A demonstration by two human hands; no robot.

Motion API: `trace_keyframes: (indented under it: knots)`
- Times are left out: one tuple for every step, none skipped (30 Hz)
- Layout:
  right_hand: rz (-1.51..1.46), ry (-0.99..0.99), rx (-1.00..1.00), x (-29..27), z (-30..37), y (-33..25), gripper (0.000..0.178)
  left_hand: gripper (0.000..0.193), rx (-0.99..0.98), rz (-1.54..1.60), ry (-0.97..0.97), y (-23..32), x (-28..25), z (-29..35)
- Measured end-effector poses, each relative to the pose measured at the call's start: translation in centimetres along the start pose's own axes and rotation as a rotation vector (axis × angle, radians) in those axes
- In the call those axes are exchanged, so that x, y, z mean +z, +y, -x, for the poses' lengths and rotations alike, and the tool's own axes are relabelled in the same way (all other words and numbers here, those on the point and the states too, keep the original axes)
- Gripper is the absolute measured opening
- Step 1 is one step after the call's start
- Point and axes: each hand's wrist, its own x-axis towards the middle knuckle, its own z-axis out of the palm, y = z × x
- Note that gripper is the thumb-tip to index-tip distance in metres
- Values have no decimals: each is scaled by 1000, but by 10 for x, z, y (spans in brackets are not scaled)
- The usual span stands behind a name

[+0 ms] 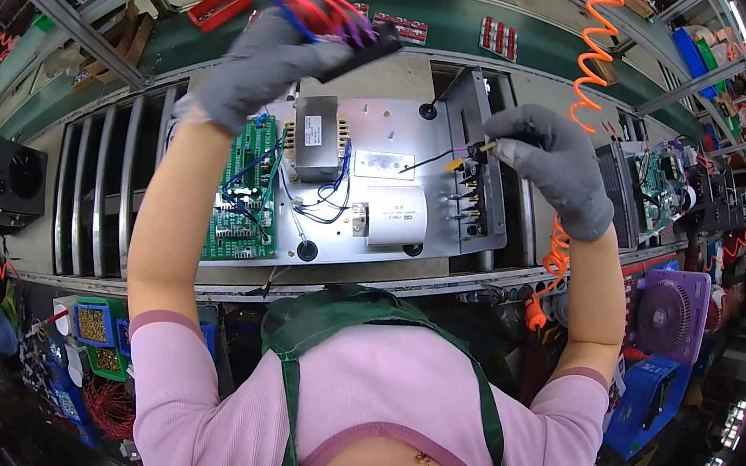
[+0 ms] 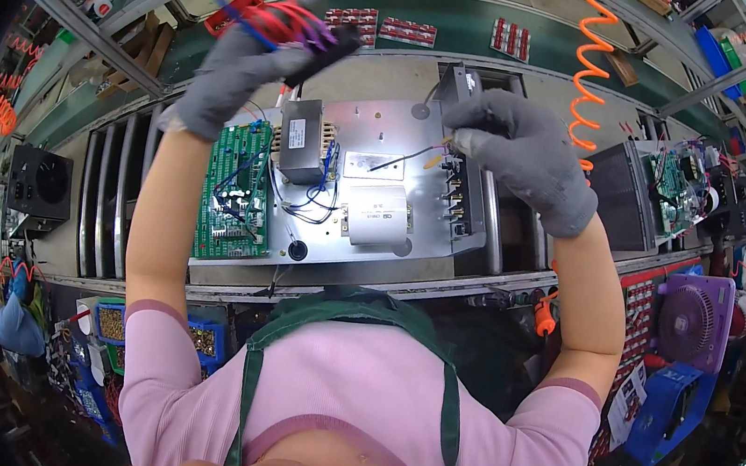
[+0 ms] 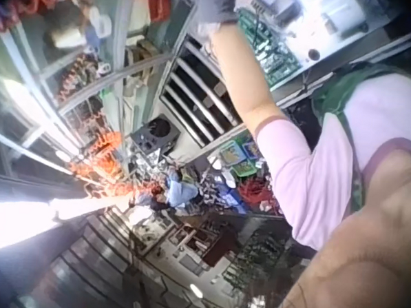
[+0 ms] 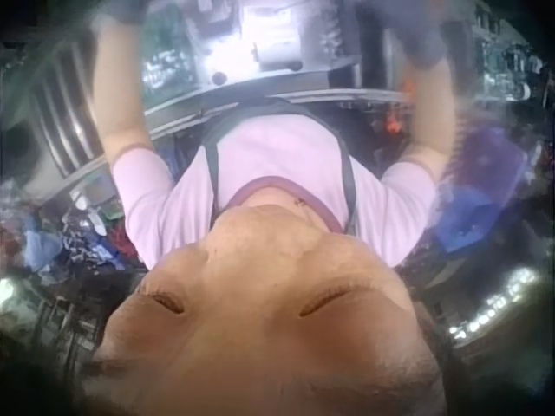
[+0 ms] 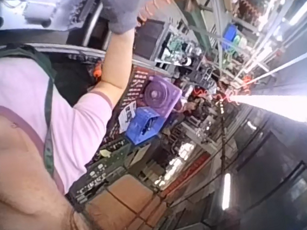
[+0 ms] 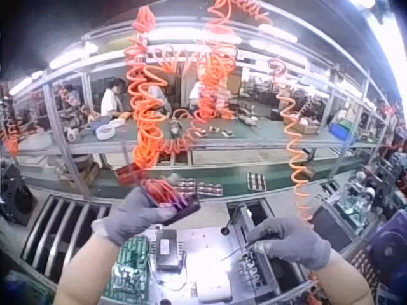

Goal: Assembling components within an electronic chassis using a pneumatic screwdriver and connecting wires.

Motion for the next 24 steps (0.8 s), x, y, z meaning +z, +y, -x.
trace_keyframes:
  knots:
    - [15,16,2,4,-4,-1,24,52,-39,5,-88,-14,7,-9]
    - [31,34,1,8,-8,-2,24,57,-34,2,-91,-25,19,-13]
    - [51,29,-4,11,-11,1,23,58,-119,-28,-141,-33,23,-14]
    - [75,29,-6,14,-15,5,22,59,-200,-53,-195,-41,27,-17]
    - [98,27,-11,17,-19,8,20,58,-90,-73,-217,-57,31,-18]
    - [161,37,-11,19,-23,9,20,56,-80,-152,-213,-66,30,-17]
    - [223,50,-3,20,-26,11,19,54,-70,-226,-215,-65,35,-13]
    - [285,63,4,23,-30,13,18,52,-60,-300,-216,-65,39,-9]
    - [364,111,-67,29,-33,15,19,48,-14,-404,-209,-70,39,-7]
    - [422,125,-121,33,-39,18,19,47,-96,-318,-242,-72,39,-6]
    - [480,142,-175,37,-47,21,19,47,-176,-233,-278,-74,38,-5]
    - [538,157,-230,40,-55,27,19,46,-257,-149,-312,-75,39,-4]
    - [585,141,-234,41,-65,36,16,70,-403,-75,-414,-60,38,-6]
    - [687,100,-239,39,-70,39,16,72,-362,-138,-419,-60,40,-6]
    - [788,57,-243,39,-73,38,16,73,-320,-200,-424,-60,43,-6]
    - [886,11,-253,39,-78,38,16,74,-278,-266,-422,-59,43,-4]
    - [932,-53,-205,41,-81,38,16,73,-255,-186,-395,-60,43,-2]
    - [980,-84,-215,40,-83,39,16,62,-185,-180,-357,-63,45,0]
    - [1027,-115,-227,40,-85,39,16,52,-116,-176,-317,-65,46,2]
    - [1075,-147,-239,40,-86,39,16,42,-46,-171,-276,-67,47,3]
    - [1102,-170,-218,41,-87,36,16,42,-89,-161,-299,-68,47,3]
    - [1127,-193,-200,43,-88,31,16,42,-132,-155,-322,-69,45,3]
    - [1151,-215,-182,44,-89,27,16,42,-175,-149,-344,-70,43,3]
    - [1156,-213,-183,44,-90,27,16,49,-293,-38,-331,-67,41,2]
